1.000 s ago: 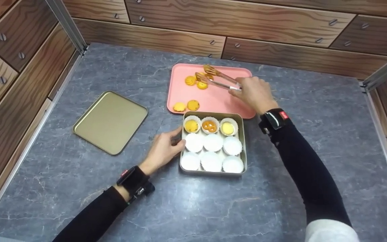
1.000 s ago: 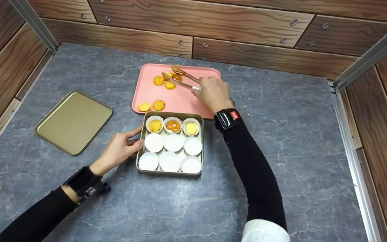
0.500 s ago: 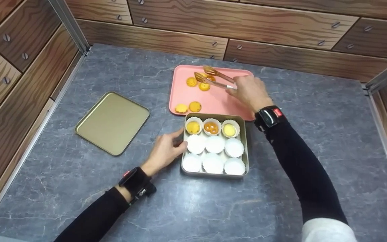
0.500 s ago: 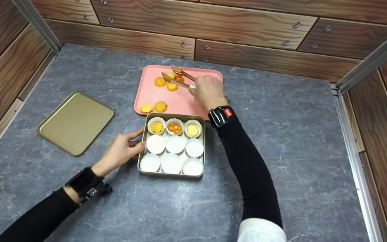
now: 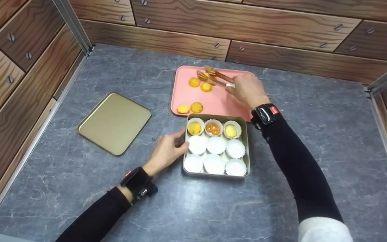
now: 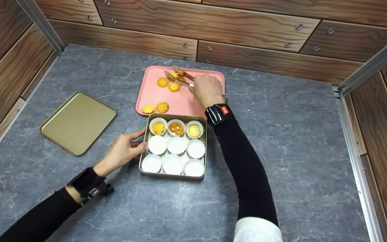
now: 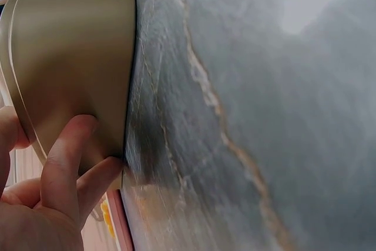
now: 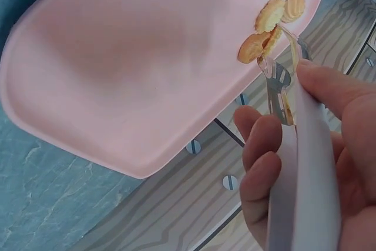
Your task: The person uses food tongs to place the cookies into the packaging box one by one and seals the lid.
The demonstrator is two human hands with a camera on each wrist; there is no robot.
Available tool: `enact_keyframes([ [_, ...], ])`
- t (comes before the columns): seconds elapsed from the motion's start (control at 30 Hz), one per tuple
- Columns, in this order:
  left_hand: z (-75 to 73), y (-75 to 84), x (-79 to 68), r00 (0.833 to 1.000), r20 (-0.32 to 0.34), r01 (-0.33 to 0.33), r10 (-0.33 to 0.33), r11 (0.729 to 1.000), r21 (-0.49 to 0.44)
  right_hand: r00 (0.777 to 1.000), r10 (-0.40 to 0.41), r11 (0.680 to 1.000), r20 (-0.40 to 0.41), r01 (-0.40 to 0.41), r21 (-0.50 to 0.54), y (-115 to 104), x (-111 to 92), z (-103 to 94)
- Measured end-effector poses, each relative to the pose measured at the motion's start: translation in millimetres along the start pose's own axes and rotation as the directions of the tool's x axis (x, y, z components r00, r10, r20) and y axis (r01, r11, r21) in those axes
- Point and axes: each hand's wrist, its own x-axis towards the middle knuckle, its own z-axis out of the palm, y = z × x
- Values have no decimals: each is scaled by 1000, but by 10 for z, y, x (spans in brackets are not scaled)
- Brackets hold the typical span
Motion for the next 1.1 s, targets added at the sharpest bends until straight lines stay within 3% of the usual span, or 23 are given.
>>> enact_keyframes([
  [0.53,24,22,-40,1000,10,24,-24,1000,-1,993,0,998,-114,7,58,115,-377,-12],
  [0.77,-20,25,-30,999,30,37,-36,999,-17,974,-88,993,-207,103,62,116,-742,-42],
  [1.1,-35,28,-28,999,36,22,-21,999,-32,949,-153,974,-275,192,120,82,-1298,-32],
])
